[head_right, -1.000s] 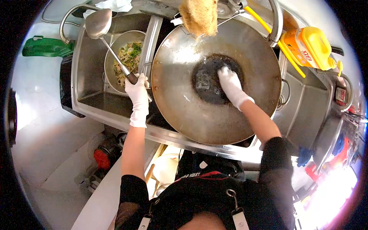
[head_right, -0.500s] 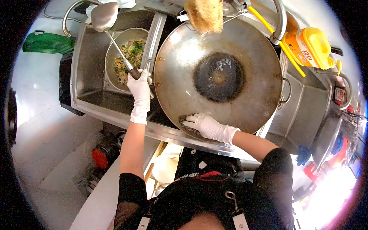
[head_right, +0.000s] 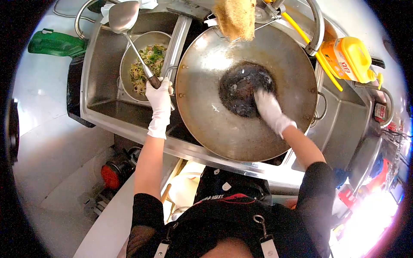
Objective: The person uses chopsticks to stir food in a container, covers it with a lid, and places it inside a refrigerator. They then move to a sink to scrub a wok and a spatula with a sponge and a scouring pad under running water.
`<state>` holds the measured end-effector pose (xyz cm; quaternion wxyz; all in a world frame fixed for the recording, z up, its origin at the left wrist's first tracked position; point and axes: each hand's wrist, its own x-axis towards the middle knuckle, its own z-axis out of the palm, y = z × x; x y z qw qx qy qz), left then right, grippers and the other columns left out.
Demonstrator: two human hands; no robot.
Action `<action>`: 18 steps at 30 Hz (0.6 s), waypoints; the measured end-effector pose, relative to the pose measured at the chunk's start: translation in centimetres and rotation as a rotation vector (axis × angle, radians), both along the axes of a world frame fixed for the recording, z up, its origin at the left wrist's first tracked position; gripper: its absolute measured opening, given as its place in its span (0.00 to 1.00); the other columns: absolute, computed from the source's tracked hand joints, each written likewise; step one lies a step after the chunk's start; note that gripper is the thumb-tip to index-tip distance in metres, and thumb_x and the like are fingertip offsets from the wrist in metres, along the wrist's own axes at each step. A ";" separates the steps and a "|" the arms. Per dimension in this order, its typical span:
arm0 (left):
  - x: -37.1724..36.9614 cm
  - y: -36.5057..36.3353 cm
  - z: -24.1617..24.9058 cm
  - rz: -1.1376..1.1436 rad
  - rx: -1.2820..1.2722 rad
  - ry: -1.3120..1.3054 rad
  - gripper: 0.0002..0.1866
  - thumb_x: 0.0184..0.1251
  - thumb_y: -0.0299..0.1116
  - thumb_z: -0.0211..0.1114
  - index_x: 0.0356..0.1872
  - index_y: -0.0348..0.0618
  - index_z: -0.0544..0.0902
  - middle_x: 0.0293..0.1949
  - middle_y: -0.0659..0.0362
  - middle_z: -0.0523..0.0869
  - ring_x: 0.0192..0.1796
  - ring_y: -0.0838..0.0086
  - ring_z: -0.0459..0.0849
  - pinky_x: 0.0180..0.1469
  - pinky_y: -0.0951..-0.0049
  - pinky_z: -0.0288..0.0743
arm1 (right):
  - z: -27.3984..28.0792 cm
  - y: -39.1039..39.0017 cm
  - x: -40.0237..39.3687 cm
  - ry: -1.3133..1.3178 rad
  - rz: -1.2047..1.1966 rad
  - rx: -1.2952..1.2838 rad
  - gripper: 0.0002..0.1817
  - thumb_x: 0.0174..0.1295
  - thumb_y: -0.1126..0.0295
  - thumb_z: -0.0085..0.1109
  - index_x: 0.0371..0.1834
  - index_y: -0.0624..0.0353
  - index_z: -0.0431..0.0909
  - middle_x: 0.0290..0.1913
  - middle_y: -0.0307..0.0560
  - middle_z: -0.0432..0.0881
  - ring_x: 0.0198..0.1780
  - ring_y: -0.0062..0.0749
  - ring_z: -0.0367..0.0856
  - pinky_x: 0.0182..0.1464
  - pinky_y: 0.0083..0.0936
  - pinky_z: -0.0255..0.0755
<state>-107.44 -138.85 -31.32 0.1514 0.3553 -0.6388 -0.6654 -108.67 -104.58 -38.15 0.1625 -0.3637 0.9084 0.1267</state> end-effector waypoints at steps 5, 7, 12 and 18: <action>0.1 -0.2 0.0 -0.048 -0.058 -0.037 0.10 0.62 0.22 0.63 0.39 0.38 0.70 0.25 0.58 0.79 0.19 0.79 0.74 0.20 0.80 0.69 | -4.1 -8.3 -3.0 0.133 -0.222 -0.454 0.32 0.50 0.78 0.54 0.63 0.65 0.60 0.50 0.60 0.70 0.50 0.47 0.71 0.52 0.37 0.67; 0.2 -0.2 -0.1 -0.042 -0.026 -0.009 0.10 0.62 0.22 0.63 0.39 0.37 0.70 0.25 0.58 0.79 0.19 0.79 0.74 0.20 0.80 0.69 | -4.5 -12.6 -0.2 0.141 -0.252 -0.689 0.33 0.47 0.83 0.53 0.62 0.65 0.64 0.51 0.62 0.70 0.51 0.50 0.70 0.52 0.38 0.66; 0.2 -0.1 -0.4 -0.044 -0.016 0.045 0.09 0.62 0.22 0.63 0.38 0.37 0.70 0.25 0.58 0.79 0.19 0.79 0.74 0.21 0.80 0.69 | 3.0 -15.2 7.1 -0.509 -0.117 -0.965 0.33 0.46 0.87 0.48 0.61 0.59 0.70 0.59 0.62 0.69 0.59 0.56 0.69 0.61 0.38 0.65; 0.2 -0.1 -0.4 -0.041 -0.021 0.053 0.09 0.62 0.22 0.63 0.38 0.37 0.71 0.25 0.58 0.79 0.19 0.79 0.75 0.20 0.80 0.70 | 4.3 -14.1 7.9 -0.580 0.076 -0.851 0.30 0.48 0.84 0.49 0.59 0.58 0.71 0.55 0.56 0.72 0.54 0.50 0.72 0.57 0.37 0.68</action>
